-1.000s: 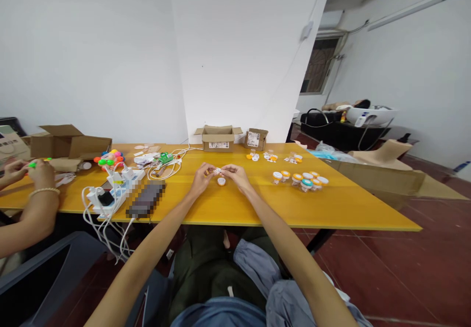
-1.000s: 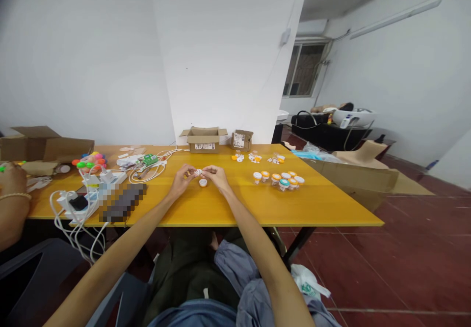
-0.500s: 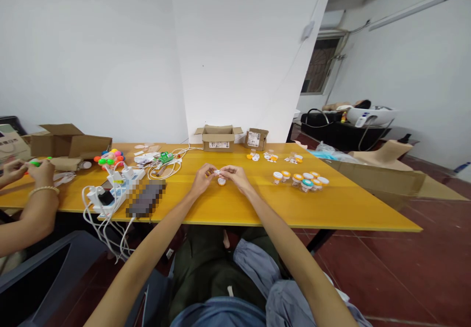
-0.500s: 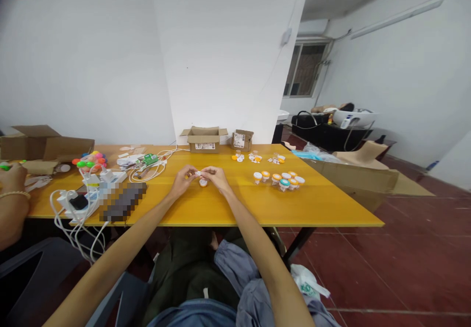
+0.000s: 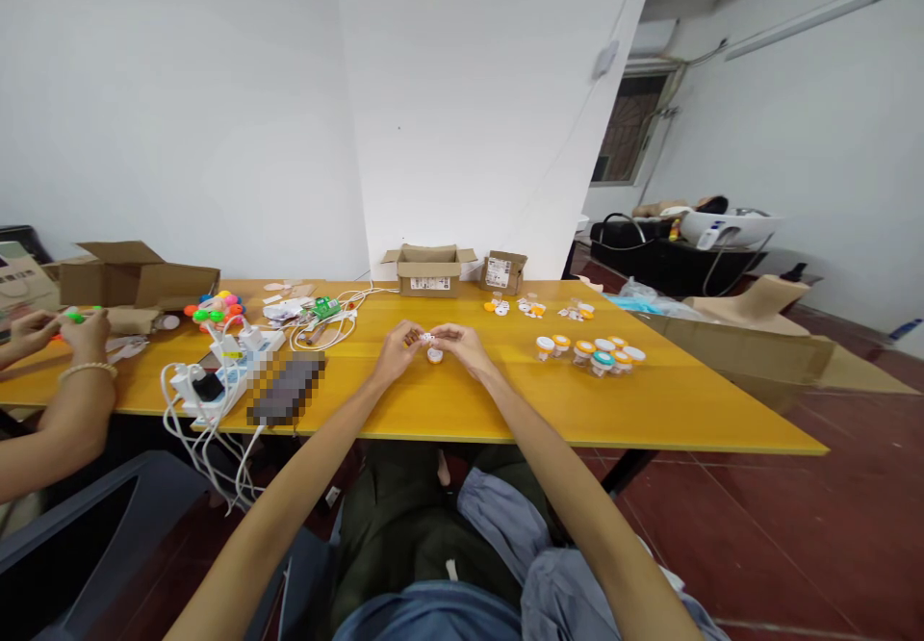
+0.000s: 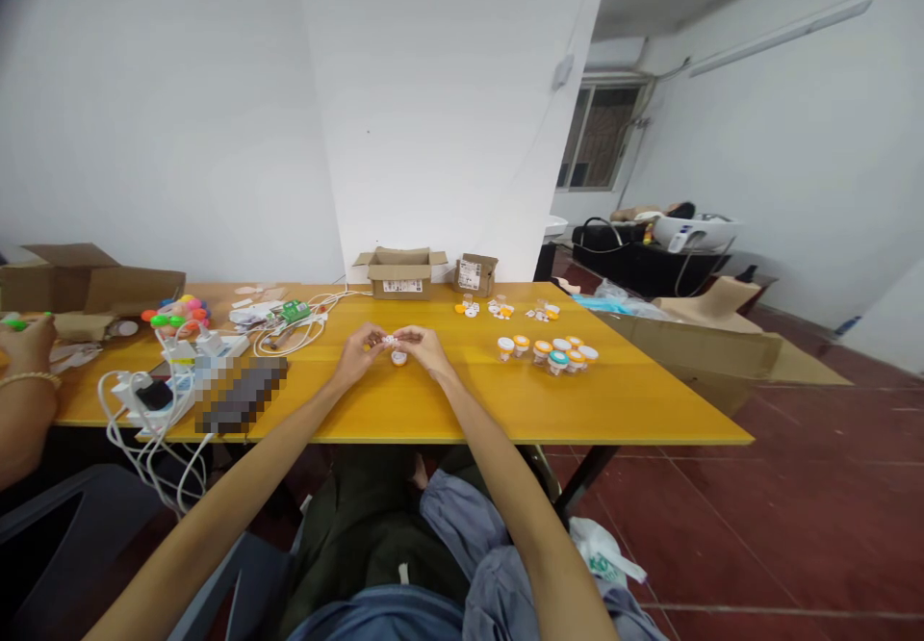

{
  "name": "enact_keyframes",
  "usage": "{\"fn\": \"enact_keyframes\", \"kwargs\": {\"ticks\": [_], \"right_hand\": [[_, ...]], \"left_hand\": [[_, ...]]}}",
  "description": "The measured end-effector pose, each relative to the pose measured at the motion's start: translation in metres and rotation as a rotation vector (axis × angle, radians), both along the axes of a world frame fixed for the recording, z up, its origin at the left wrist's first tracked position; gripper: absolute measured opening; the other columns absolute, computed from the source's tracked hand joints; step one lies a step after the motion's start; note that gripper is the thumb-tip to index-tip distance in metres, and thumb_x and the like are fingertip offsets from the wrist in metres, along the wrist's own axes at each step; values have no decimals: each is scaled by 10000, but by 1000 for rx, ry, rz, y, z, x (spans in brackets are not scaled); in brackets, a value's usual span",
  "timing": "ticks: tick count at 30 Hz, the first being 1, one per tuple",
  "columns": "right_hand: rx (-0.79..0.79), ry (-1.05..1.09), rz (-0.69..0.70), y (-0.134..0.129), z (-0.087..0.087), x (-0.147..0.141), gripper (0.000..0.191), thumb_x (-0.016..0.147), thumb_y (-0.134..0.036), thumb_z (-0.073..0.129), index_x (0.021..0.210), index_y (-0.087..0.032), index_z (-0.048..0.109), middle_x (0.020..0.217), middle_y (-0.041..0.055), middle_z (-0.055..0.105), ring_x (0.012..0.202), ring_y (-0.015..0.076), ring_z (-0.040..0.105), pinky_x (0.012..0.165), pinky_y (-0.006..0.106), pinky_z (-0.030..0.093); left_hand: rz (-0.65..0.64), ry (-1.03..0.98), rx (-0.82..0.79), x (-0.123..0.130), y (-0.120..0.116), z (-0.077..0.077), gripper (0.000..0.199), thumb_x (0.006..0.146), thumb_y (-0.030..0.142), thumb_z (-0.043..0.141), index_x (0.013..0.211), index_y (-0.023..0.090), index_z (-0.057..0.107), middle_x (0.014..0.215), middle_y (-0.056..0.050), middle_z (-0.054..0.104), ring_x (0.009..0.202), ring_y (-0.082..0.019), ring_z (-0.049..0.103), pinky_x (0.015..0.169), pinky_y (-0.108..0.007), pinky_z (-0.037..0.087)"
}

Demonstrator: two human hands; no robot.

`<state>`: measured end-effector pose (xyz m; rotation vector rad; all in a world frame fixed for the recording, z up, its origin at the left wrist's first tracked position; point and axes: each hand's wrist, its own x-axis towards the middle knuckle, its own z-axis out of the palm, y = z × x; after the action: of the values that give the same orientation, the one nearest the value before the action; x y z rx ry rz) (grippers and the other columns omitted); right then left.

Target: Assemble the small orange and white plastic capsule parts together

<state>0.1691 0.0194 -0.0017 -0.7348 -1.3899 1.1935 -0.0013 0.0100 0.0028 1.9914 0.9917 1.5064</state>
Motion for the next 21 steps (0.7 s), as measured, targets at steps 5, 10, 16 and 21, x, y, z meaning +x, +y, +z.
{"fn": "enact_keyframes", "kwargs": {"ticks": [5,10,16,21], "right_hand": [[1,-21,-6,0,1,1,234,523,-335,836,703,-230,728,732,21,743,745,214,686,755,359,555],[5,-22,-14,-1,2,1,209,534,-327,829,692,-230,732,732,26,743,744,218,685,729,348,554],[27,-35,-25,1,1,1,255,526,-380,835,696,-222,729,733,23,742,740,210,682,730,344,545],[69,-56,-7,6,-3,1,283,541,-399,838,736,-220,736,796,32,757,798,216,694,791,361,545]], "left_hand": [[-20,1,-3,1,-1,0,112,755,303,727,777,217,659,792,-2,658,730,-164,614,738,-313,520],[-46,-20,-31,1,0,-2,148,747,320,745,788,210,655,815,-11,667,742,-164,640,751,-318,540],[-79,-51,-35,2,-1,-1,205,733,359,762,772,197,642,801,-4,678,722,-155,654,736,-311,557],[-86,-100,-38,2,-1,-1,249,708,389,783,741,195,631,768,1,679,707,-157,663,721,-308,561]]}}
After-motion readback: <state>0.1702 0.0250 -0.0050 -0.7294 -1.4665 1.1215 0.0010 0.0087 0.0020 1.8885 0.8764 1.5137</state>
